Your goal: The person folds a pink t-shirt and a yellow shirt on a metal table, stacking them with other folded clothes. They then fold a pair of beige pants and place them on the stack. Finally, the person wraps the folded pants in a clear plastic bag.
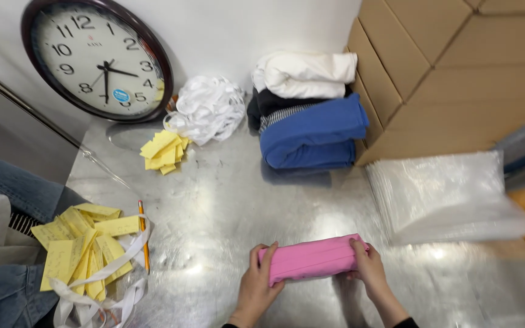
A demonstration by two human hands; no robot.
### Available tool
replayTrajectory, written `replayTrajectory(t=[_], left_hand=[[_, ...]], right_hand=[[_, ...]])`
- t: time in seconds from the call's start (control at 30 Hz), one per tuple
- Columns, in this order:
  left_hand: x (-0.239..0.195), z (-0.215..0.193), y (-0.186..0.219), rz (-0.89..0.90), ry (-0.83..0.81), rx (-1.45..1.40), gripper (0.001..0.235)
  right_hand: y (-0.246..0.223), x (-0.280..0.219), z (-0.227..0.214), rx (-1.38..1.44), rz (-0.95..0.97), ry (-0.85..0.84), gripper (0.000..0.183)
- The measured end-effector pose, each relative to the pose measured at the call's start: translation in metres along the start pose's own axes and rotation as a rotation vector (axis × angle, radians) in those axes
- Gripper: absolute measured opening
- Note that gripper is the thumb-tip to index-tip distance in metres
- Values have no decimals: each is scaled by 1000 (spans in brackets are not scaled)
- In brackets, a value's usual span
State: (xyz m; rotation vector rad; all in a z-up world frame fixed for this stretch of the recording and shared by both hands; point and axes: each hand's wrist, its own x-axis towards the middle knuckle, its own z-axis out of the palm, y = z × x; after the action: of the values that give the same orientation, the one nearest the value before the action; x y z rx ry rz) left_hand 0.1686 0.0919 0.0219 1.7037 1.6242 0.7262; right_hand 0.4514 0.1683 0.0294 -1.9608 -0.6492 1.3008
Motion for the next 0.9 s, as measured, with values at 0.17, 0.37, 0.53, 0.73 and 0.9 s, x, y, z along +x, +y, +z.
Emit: replayTrajectory(t=[0.17,0.37,0.53,0.73,0.9], left_hand=[[106,-73,43,118,242,31,100],[246,-133,132,194,567,-196,97],[337,-87,82,13,324,-217,88],[371,-74,85,40,309,-165,87],[414,-85,94,-275,174,-62,81]], right_hand=[[-165,-22,33,28,-300,-28,53],[-301,45,64,-62,-923,152,44],[-275,220,92,-294,-668,232,64],[-261,230,110,-250,-480,243,69],[-303,180,126,-31,-373,173,88]])
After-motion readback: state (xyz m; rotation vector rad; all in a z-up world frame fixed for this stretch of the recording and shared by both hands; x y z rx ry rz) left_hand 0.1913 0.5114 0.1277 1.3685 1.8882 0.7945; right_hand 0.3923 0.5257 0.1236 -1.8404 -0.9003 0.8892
